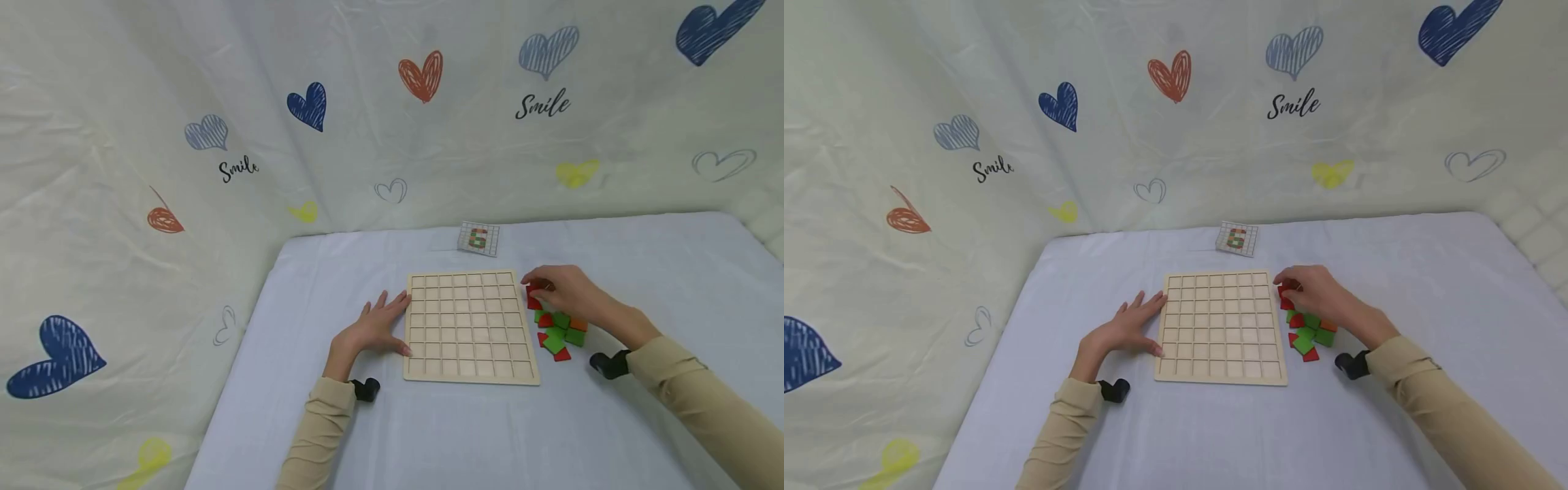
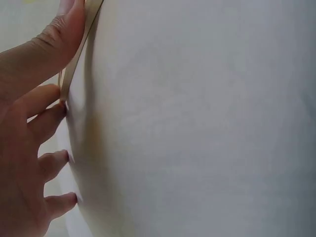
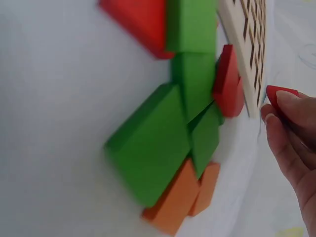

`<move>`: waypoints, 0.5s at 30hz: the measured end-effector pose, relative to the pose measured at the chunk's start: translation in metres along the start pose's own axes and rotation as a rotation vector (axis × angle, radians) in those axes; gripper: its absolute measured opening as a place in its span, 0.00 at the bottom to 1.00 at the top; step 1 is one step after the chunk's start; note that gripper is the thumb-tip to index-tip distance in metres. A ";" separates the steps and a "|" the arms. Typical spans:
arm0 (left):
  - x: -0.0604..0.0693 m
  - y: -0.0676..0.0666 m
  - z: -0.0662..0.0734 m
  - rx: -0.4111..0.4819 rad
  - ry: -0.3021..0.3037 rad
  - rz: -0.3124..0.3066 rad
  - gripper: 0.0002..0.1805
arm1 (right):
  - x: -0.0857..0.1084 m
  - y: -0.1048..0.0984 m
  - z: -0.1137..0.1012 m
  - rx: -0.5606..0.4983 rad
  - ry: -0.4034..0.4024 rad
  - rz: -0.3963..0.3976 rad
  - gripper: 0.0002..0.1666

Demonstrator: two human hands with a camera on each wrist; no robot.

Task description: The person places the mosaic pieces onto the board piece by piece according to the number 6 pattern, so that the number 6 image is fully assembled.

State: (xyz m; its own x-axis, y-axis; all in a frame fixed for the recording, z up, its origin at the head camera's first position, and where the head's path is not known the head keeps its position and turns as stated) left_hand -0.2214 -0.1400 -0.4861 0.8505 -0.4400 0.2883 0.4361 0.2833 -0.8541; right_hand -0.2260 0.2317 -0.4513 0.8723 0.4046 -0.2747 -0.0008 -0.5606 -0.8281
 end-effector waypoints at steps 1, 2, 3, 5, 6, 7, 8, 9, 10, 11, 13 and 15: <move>0.001 -0.001 0.001 0.003 0.003 0.002 0.65 | -0.004 0.001 -0.002 -0.018 0.021 -0.020 0.12; 0.002 -0.002 0.002 0.007 0.005 0.001 0.65 | -0.007 0.001 -0.004 -0.036 0.044 -0.043 0.12; 0.003 -0.003 0.003 0.014 0.006 0.001 0.65 | -0.010 0.002 -0.007 -0.053 0.056 -0.060 0.10; 0.004 -0.003 0.003 0.022 0.003 0.001 0.64 | -0.017 0.006 -0.010 -0.086 0.061 -0.089 0.08; 0.004 -0.004 0.004 0.028 0.001 0.004 0.64 | -0.021 0.008 -0.012 -0.098 0.057 -0.101 0.07; 0.005 -0.005 0.004 0.032 -0.001 0.005 0.64 | -0.024 0.010 -0.014 -0.105 0.045 -0.112 0.06; 0.005 -0.005 0.004 0.035 -0.003 0.008 0.64 | -0.028 0.012 -0.015 -0.103 0.021 -0.121 0.06; 0.005 -0.005 0.004 0.040 -0.005 0.014 0.64 | -0.031 0.014 -0.016 -0.102 -0.003 -0.127 0.06; 0.005 -0.006 0.004 0.044 -0.006 0.018 0.64 | -0.035 0.017 -0.017 -0.098 -0.025 -0.130 0.06; 0.005 -0.006 0.004 0.050 -0.006 0.022 0.64 | -0.038 0.019 -0.019 -0.094 -0.042 -0.135 0.06; 0.005 -0.005 0.004 0.064 -0.001 0.028 0.64 | -0.044 0.023 -0.020 -0.088 -0.066 -0.146 0.07; 0.005 -0.005 0.005 0.077 0.008 0.033 0.64 | -0.049 0.027 -0.021 -0.090 -0.065 -0.160 0.08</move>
State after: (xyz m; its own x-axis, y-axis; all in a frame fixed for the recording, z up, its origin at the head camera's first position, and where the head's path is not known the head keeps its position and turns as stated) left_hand -0.2181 -0.1390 -0.4785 0.8625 -0.4359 0.2571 0.4297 0.3623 -0.8271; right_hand -0.2586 0.1815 -0.4493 0.8240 0.5383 -0.1765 0.1818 -0.5462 -0.8177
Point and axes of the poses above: each hand's wrist, its own x-axis away from the middle knuckle, its own y-axis out of the palm, z = x × y, the point moved 3 cm from there along -x, towards the middle knuckle, and after that the axes turned 6 degrees about z, right-handed, at the moved point
